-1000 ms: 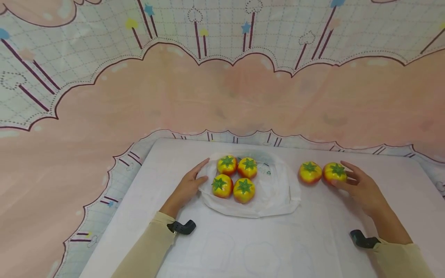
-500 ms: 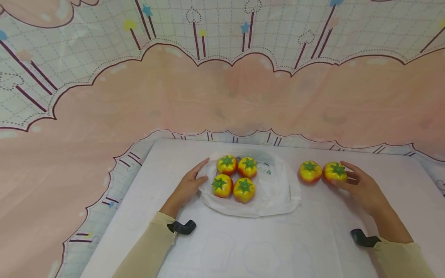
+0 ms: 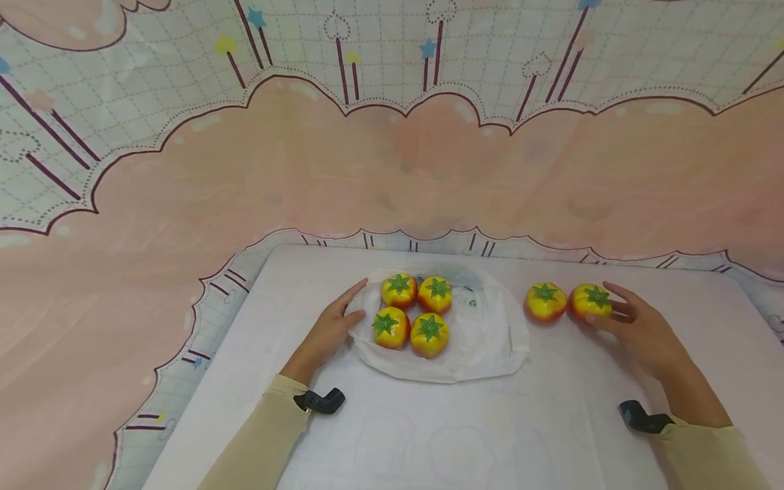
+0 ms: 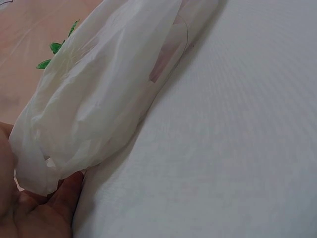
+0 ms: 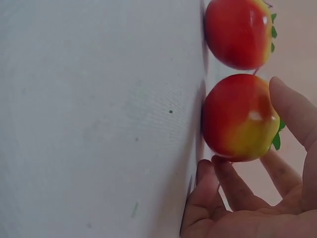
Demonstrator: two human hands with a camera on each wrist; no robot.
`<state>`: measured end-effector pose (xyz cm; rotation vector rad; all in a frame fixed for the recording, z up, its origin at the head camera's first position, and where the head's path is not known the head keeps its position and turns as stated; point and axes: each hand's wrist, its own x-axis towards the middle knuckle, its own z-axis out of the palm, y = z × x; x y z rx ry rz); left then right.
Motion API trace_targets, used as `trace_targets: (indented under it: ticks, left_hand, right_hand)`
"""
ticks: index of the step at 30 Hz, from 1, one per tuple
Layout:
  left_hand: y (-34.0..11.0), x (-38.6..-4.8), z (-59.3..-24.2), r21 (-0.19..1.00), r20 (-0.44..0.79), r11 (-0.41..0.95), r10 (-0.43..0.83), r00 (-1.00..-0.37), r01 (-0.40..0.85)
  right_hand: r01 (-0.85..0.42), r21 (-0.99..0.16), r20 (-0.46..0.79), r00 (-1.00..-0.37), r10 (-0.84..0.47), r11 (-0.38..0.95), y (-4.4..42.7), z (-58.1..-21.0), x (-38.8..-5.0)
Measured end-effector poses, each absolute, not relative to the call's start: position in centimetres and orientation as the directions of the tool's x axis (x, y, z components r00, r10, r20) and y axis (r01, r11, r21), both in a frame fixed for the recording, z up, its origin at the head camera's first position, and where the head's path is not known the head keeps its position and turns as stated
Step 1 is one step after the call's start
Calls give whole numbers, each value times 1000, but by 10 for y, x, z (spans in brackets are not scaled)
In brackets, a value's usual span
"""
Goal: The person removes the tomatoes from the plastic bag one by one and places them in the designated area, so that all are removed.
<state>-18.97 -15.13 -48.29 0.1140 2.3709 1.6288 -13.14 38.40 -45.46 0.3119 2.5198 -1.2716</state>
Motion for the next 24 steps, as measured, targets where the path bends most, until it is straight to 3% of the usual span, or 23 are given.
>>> trace_targets:
  ticks: [11,17,24]
  left_hand:
    - [-154,-190,-485,926,-166,370,221,-961,-75]
    - [-155,-189,-483,926,-173,370,221,-960,-82]
    - [-156,-189,-482,927,-177,366,224,-959,-85]
  right_hand:
    - [299,-771,-282,-952,118,562,383,-454,-123]
    - [290,-742,-218,-957,191,605,374,-437,-120]
    - [278,-781,-183,-958,220,560,352,-423,-118]
